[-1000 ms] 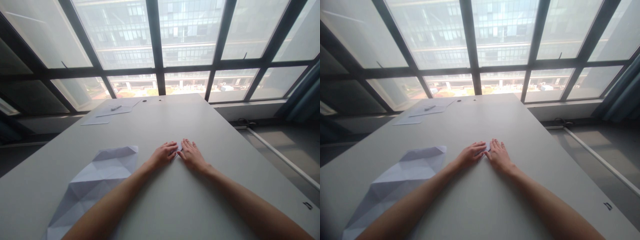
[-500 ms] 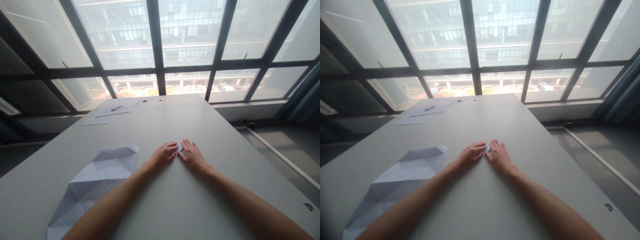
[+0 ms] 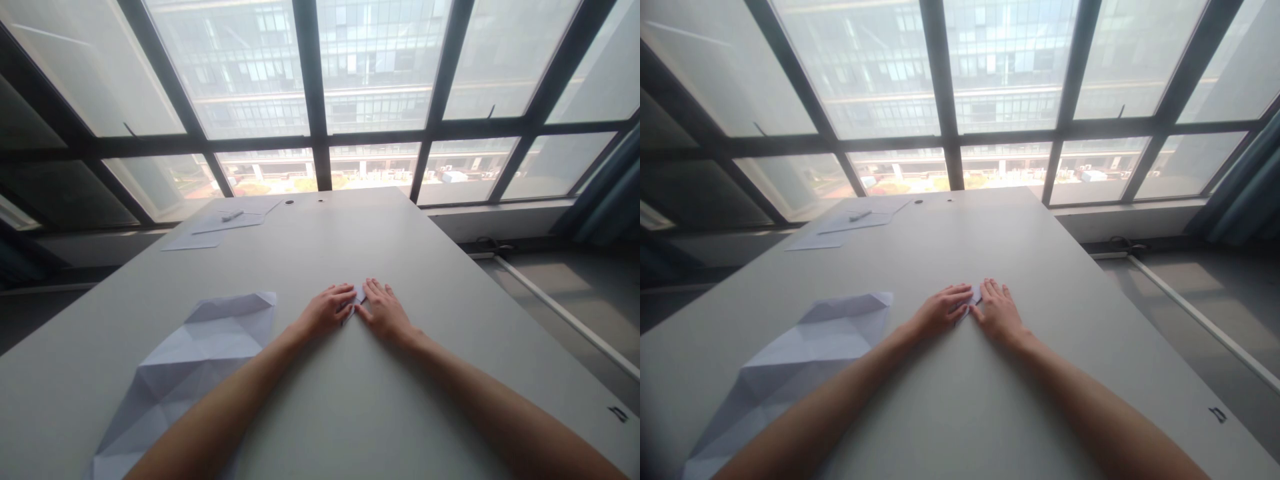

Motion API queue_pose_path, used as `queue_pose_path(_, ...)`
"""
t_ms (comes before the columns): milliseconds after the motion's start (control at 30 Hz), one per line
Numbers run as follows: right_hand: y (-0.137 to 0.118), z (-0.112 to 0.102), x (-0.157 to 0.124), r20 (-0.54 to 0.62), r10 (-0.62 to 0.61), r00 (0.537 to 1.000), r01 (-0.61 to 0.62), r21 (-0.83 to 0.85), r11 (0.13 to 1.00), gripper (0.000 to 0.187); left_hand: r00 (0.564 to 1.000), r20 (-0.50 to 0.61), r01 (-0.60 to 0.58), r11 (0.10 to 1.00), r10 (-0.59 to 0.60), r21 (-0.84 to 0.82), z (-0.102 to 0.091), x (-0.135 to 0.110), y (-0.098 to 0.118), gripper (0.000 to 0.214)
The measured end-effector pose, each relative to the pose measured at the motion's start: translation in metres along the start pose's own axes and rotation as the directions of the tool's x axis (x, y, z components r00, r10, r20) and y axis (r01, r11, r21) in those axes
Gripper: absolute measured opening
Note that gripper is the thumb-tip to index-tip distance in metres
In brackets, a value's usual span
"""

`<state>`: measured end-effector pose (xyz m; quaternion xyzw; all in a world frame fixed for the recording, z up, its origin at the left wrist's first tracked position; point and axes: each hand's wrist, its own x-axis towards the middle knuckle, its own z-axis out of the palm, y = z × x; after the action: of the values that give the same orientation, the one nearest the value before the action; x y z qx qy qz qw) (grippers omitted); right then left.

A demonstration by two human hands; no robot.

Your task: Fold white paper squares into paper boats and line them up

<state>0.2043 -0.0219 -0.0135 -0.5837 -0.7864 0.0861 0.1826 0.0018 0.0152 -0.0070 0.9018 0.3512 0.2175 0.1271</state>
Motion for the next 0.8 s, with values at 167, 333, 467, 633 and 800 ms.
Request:
queue_pose_path(167, 0.0009, 0.0003, -0.0004, 0.001, -0.001, 1.0, 0.001, -0.002, 1.0, 0.067, 1.0, 0.006, -0.003, 1.0, 0.003, 0.007, 0.0, 0.0001, 0.0, 0.038)
queue_pose_path(333, 0.001, 0.0004, -0.0006, 0.0, 0.003, 1.0, -0.003, 0.0, 1.0, 0.067, 1.0, 0.005, -0.003, 1.0, 0.003, 0.011, -0.0004, -0.0002, 0.0016, 0.037)
queue_pose_path(467, 0.0, -0.0006, -0.0016, 0.003, 0.004, 1.0, -0.004, 0.003, 1.0, 0.067, 1.0, -0.001, -0.009, 1.0, 0.009, 0.008, -0.0005, -0.0006, 0.0021, 0.037)
queue_pose_path(633, -0.0009, -0.0017, -0.0024, 0.003, -0.001, 1.0, 0.001, 0.008, 1.0, 0.066, 1.0, -0.011, -0.01, 1.0, 0.01, 0.014, -0.001, -0.0009, 0.0025, 0.037)
queue_pose_path(800, -0.0005, -0.0021, -0.0022, 0.01, 0.006, 1.0, -0.006, 0.007, 1.0, 0.066, 1.0, -0.011, -0.014, 1.0, 0.014, 0.019, -0.0012, -0.0008, 0.0029, 0.036)
